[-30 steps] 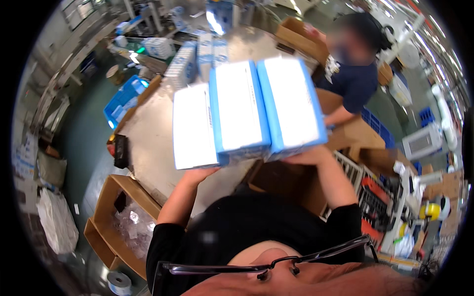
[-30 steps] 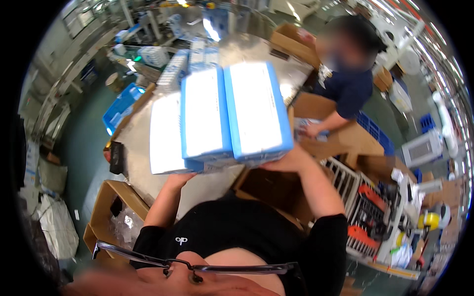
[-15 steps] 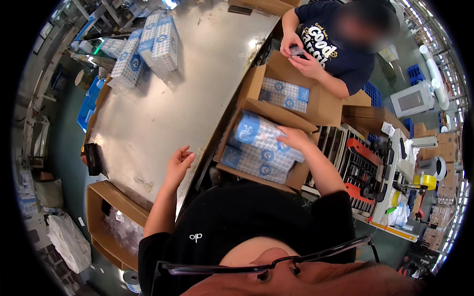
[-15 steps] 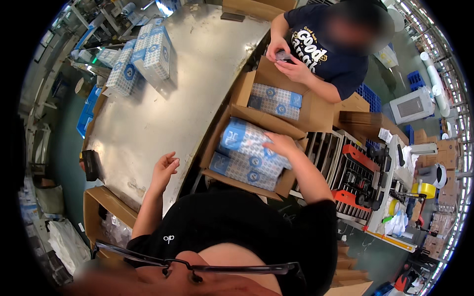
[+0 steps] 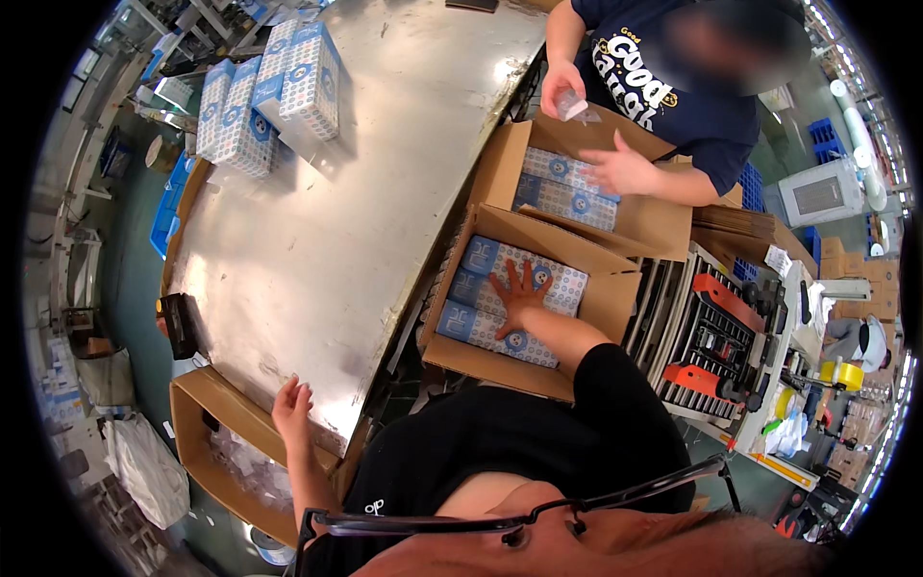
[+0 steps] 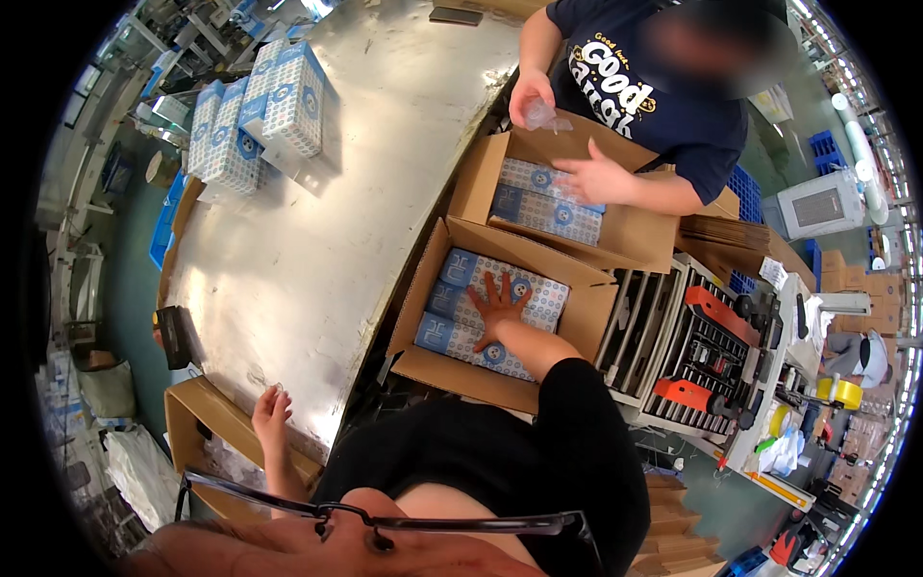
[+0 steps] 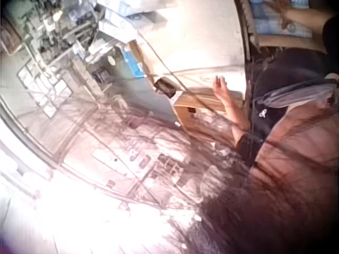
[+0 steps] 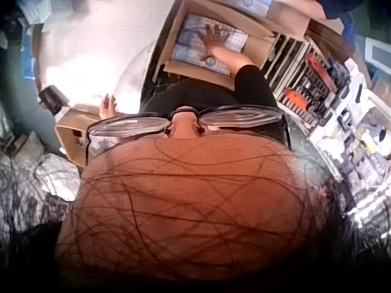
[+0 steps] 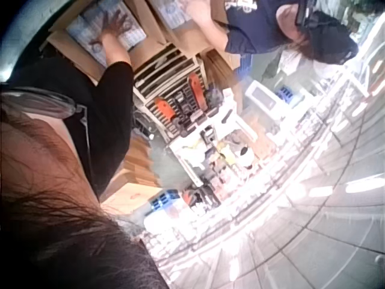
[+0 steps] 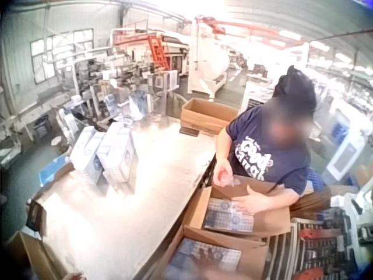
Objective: The person packs boxes with smaller packaged products at a manufacturing workstation, folding box flaps and placing the packed boxes onto a conveyor belt.
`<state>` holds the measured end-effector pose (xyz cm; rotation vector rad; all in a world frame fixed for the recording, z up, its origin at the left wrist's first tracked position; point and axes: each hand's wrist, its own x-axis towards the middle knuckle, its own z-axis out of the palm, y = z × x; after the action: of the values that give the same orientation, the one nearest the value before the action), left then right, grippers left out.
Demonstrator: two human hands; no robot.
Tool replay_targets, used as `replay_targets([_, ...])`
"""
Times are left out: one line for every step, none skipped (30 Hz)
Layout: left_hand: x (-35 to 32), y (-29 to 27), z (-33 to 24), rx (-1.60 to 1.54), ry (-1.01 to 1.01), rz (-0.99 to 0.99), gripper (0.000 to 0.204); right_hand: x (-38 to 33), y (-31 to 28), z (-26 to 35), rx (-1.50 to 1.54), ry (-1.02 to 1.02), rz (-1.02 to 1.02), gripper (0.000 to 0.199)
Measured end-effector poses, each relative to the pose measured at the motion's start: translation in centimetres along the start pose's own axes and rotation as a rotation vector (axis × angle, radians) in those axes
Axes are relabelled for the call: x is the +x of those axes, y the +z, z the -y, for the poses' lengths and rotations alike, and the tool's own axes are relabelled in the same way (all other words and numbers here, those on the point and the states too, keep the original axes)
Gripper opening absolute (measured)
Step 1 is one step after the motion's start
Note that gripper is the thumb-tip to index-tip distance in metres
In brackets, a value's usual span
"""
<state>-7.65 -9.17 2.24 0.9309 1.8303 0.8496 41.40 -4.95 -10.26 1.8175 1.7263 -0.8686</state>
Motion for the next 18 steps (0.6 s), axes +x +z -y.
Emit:
replay_targets([0.1, -1.6, 0.1, 0.05, -0.011, -0.066, 0.039, 0.8, 0.5, 0.0, 0.004, 0.009, -0.009, 0.137])
replay_targets([0.0, -3.6, 1.9, 0.015, 0.02, -0.158, 0.037, 1.8, 0.9, 0.6, -0.002, 0.006, -0.018, 0.137])
replay_targets([0.2, -5.6, 3.1, -0.045, 0.042, -0.239, 0.036, 2.3, 1.1, 0.9, -0.009, 0.011, -0.02, 0.137])
replay_targets([0.3, -7.9, 4.3, -0.106, 0.064, -0.316, 0.034, 2.8, 1.4, 1.2, -0.013, 0.019, -0.022, 0.137])
replay_targets([0.4, -10.2, 5.5, -0.112, 0.093, -0.386, 0.033, 3.1, 1.9, 0.8, 0.0, 0.017, -0.011, 0.137])
replay_targets([0.1, -12.9, 7.2, -0.122, 0.118, -0.461, 0.031, 3.1, 2.0, 1.0, 0.007, 0.012, 0.0, 0.138])
replay_targets([0.6, -15.9, 10.2, -0.124, 0.147, -0.569, 0.028, 1.8, 0.7, 1.9, -0.028, 0.025, 0.037, 0.127])
replay_targets([1.1, -17.7, 11.7, 0.011, 0.158, -0.661, 0.029, 5.0, 4.4, 2.0, 0.283, 0.052, -0.142, 0.12])
replay_targets([2.1, -19.4, 12.5, 0.148, 0.174, -0.755, 0.03, 8.2, 8.5, 2.2, 0.639, 0.027, -0.336, 0.113])
replay_targets([2.7, -21.1, 13.4, 0.282, 0.185, -0.86, 0.031, 11.2, 12.2, 2.5, 0.924, -0.048, -0.528, 0.107])
replay_targets([2.6, -21.8, 16.3, 0.386, 0.039, -0.868, 0.033, 10.1, 9.3, 5.2, 1.502, -0.184, -0.271, 0.101])
replay_targets([2.6, -22.4, 19.9, 0.485, -0.111, -0.858, 0.036, 8.3, 6.0, 7.9, 2.055, -0.162, 0.015, 0.097])
replay_targets([2.1, -26.2, 28.4, 0.367, -0.12, -0.796, 0.046, 4.1, 1.9, 12.3, 2.561, -0.192, 0.479, 0.095])
replay_targets([2.4, -25.1, 30.9, 0.357, -0.207, -0.698, 0.047, 1.4, -1.2, 15.8, 2.455, -0.088, 0.276, 0.098])
replay_targets([3.0, -23.6, 33.2, 0.324, -0.252, -0.586, 0.047, -0.2, -2.6, 17.8, 2.499, -0.03, 0.243, 0.096])
replay_targets([3.1, -21.2, 36.3, 0.256, -0.267, -0.505, 0.048, -1.6, -3.6, 19.4, 2.514, 0.026, 0.207, 0.093])
replay_targets([3.6, -19.6, 37.1, 0.212, -0.236, -0.449, 0.049, -3.4, -5.1, 20.6, 2.468, 0.107, 0.187, 0.092])
replay_targets([3.9, -18.6, 37.7, 0.185, -0.198, -0.404, 0.049, -1.0, -2.8, 19.8, 2.455, 0.107, 0.254, 0.083])
